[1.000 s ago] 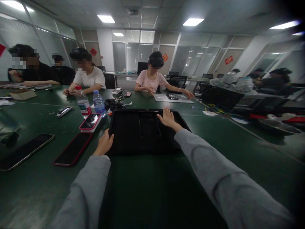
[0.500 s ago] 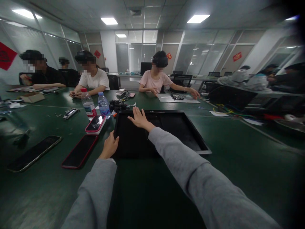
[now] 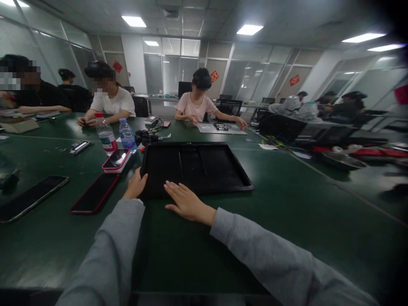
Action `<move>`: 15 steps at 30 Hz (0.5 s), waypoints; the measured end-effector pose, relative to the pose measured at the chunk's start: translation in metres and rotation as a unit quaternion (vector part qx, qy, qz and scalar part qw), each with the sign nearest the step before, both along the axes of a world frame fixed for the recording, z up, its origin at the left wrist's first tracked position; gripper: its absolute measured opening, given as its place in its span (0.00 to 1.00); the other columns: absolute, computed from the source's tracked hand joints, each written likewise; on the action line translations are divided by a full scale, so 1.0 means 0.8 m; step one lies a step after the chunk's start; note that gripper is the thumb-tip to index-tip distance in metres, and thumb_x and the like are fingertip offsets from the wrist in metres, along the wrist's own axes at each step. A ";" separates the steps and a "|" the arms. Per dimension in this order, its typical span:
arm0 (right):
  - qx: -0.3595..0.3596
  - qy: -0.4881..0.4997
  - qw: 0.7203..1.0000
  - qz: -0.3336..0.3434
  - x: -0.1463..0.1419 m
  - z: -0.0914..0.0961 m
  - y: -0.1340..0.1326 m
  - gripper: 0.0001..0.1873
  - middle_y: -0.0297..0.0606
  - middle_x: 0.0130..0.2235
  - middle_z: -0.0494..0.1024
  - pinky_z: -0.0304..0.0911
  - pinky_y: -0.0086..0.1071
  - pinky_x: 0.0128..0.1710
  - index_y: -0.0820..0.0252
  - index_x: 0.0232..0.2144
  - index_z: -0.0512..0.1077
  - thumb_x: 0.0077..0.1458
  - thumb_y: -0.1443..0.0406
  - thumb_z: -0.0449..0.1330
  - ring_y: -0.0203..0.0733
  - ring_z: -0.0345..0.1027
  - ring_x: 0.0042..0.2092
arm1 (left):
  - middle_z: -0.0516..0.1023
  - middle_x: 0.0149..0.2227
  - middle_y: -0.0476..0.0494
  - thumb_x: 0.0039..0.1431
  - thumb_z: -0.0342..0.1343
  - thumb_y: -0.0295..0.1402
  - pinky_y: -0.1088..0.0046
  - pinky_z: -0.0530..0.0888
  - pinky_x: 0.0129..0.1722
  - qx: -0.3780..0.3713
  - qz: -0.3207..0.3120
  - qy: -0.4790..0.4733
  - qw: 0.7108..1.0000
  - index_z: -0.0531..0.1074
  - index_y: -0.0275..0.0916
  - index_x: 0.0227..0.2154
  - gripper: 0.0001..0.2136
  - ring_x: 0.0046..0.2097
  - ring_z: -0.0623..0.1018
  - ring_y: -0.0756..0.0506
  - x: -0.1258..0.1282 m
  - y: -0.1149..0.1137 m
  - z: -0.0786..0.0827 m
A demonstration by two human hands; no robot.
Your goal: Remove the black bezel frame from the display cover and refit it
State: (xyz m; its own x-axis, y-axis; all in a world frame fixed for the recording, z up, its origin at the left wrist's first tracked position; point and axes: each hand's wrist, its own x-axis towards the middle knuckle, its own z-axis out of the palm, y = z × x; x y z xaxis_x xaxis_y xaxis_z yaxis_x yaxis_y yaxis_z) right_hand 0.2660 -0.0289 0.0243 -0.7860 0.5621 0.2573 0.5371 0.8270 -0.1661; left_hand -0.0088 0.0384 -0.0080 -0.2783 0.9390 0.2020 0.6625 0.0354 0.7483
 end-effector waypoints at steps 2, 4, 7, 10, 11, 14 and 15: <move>-0.002 0.003 0.999 -0.050 0.050 0.001 -0.002 0.38 0.43 0.71 0.49 0.42 0.47 0.69 0.59 0.71 0.46 0.68 0.46 0.40 0.44 0.43 0.71 | 0.71 0.60 0.31 0.63 0.51 0.38 0.55 0.63 0.63 -0.001 0.003 -0.020 1.000 0.60 0.36 0.62 0.26 0.62 0.70 0.37 -0.002 0.001 -0.003; 0.001 0.015 0.993 -0.115 0.104 -0.002 0.002 0.35 0.41 0.71 0.52 0.42 0.48 0.69 0.56 0.70 0.49 0.68 0.48 0.39 0.43 0.43 0.71 | 0.71 0.60 0.32 0.62 0.53 0.39 0.55 0.63 0.63 0.014 0.001 -0.037 0.999 0.61 0.37 0.62 0.26 0.63 0.69 0.37 -0.005 0.002 -0.006; 0.020 0.054 0.969 -0.241 0.184 -0.016 0.019 0.33 0.41 0.70 0.54 0.39 0.50 0.70 0.56 0.68 0.55 0.68 0.49 0.40 0.45 0.43 0.71 | 0.71 0.60 0.31 0.60 0.55 0.38 0.56 0.63 0.63 0.038 -0.012 -0.059 0.998 0.63 0.36 0.61 0.26 0.62 0.70 0.38 -0.010 0.006 -0.011; 0.035 0.128 0.915 -0.381 0.250 -0.033 0.043 0.34 0.46 0.70 0.53 0.39 0.54 0.69 0.60 0.67 0.57 0.66 0.49 0.42 0.50 0.41 0.71 | 0.72 0.59 0.32 0.59 0.56 0.37 0.57 0.64 0.62 0.046 -0.007 -0.073 0.996 0.64 0.36 0.60 0.26 0.62 0.71 0.39 -0.012 0.009 -0.013; 0.037 0.161 0.892 -0.421 0.266 -0.038 0.051 0.37 0.50 0.70 0.53 0.40 0.55 0.68 0.65 0.67 0.56 0.64 0.49 0.44 0.54 0.41 0.71 | 0.72 0.59 0.32 0.59 0.57 0.37 0.57 0.64 0.62 0.044 -0.003 -0.075 0.996 0.64 0.36 0.59 0.26 0.62 0.71 0.39 -0.011 0.008 -0.012; 0.016 0.250 0.824 -0.508 0.299 -0.047 0.075 0.41 0.64 0.64 0.61 0.48 0.57 0.65 0.76 0.65 0.55 0.60 0.50 0.48 0.61 0.51 0.68 | 0.73 0.57 0.32 0.58 0.58 0.37 0.57 0.64 0.62 0.040 0.010 -0.081 0.996 0.65 0.37 0.59 0.26 0.61 0.71 0.38 -0.007 0.004 -0.006; 0.002 0.268 0.813 -0.518 0.305 -0.049 0.082 0.41 0.66 0.62 0.64 0.51 0.57 0.64 0.77 0.65 0.56 0.59 0.51 0.50 0.62 0.56 0.66 | 0.74 0.57 0.32 0.58 0.58 0.36 0.57 0.65 0.62 0.044 0.009 -0.085 0.995 0.65 0.37 0.59 0.25 0.61 0.72 0.39 -0.005 0.003 -0.004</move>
State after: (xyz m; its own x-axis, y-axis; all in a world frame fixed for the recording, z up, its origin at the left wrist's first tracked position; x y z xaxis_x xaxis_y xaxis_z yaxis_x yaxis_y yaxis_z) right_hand 0.5103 0.0363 -0.0151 0.3325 0.8495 0.4096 0.7969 -0.0208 -0.6037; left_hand -0.0127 0.0406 -0.0110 -0.3317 0.9143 0.2326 0.5267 -0.0251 0.8497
